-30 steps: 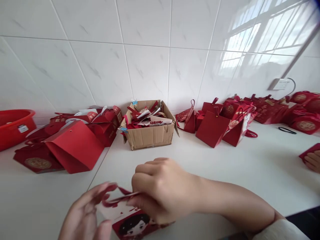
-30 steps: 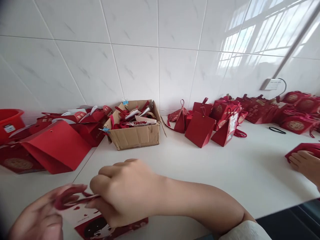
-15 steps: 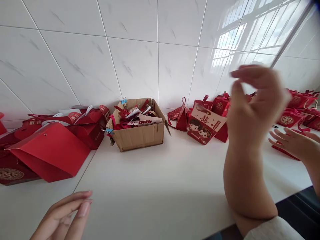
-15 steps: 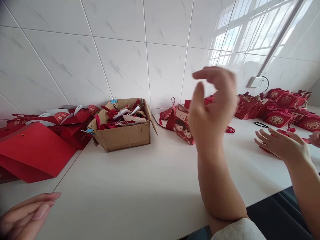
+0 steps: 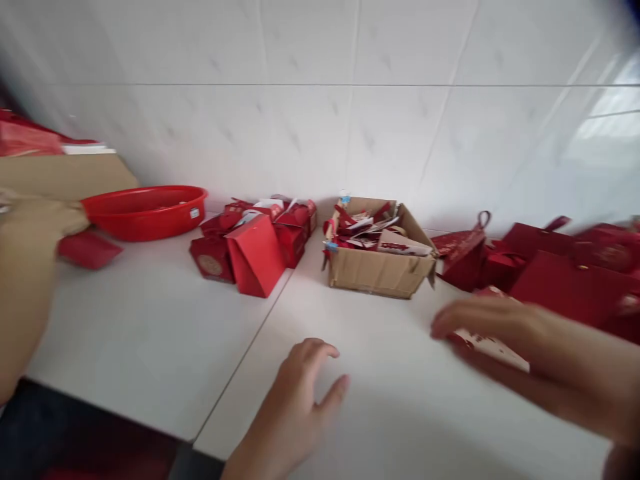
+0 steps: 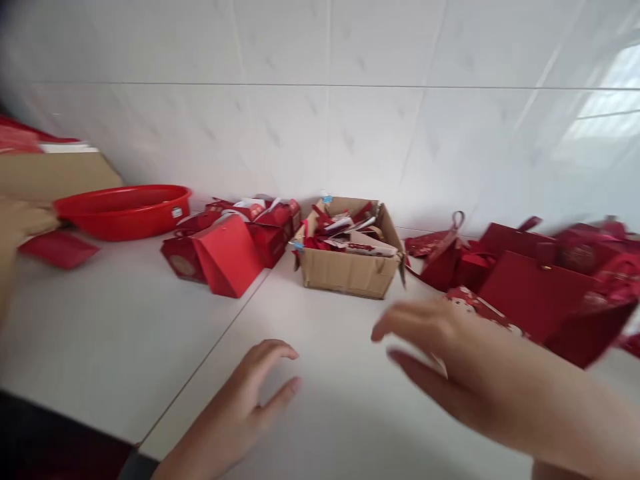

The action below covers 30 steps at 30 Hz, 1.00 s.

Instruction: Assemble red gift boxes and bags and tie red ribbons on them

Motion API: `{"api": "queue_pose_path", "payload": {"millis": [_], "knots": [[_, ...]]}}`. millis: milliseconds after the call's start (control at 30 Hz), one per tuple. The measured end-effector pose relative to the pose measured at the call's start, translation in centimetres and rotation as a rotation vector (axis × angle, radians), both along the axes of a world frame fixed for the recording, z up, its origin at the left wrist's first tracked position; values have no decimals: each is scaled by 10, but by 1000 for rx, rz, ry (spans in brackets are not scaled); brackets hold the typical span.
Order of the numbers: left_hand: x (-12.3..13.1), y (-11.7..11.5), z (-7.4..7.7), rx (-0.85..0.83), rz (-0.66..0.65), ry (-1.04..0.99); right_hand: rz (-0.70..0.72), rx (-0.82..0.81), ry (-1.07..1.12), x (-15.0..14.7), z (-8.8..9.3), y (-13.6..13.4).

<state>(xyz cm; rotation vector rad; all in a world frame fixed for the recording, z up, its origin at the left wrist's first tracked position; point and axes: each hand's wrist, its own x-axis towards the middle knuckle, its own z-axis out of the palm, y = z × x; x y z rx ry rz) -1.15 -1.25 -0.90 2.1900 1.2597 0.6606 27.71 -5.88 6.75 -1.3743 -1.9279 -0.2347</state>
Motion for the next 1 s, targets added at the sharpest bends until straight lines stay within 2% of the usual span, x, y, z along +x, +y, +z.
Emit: {"api": "queue_pose_path", "payload": {"millis": [133, 200, 267, 367, 467, 533, 633, 767, 833, 900, 967, 1000], "knots": [[-7, -4, -5, -166, -105, 209, 206, -153, -211, -5, -32, 9], [-13, -4, -5, -214, -146, 205, 258, -246, -365, -8, -46, 15], [-19, -1, -4, -233, -169, 151, 256, -277, -447, -14, -48, 25], [-25, 6, -7, -212, -175, 55, 115, -120, -332, -28, -25, 48], [-27, 11, -12, -200, -159, 15, -321, 94, 42, -45, 14, 75], [-27, 12, -14, -213, -148, 19, -482, 60, 165, -51, 34, 91], [-27, 14, -15, -236, -139, 35, -544, -92, 246, -49, 40, 112], [-26, 16, -17, -247, -130, 63, -380, -332, 16, -39, 21, 132], [-25, 16, -18, -234, -130, 73, -339, -394, -7, -35, 14, 135], [-24, 14, -19, -215, -126, 80, -416, -319, 100, -32, 15, 132], [-25, 13, -20, -184, -105, 71, -510, -62, 301, -32, 22, 125], [-26, 13, -19, -156, -84, 52, -514, 109, 436, -32, 27, 121]]}}
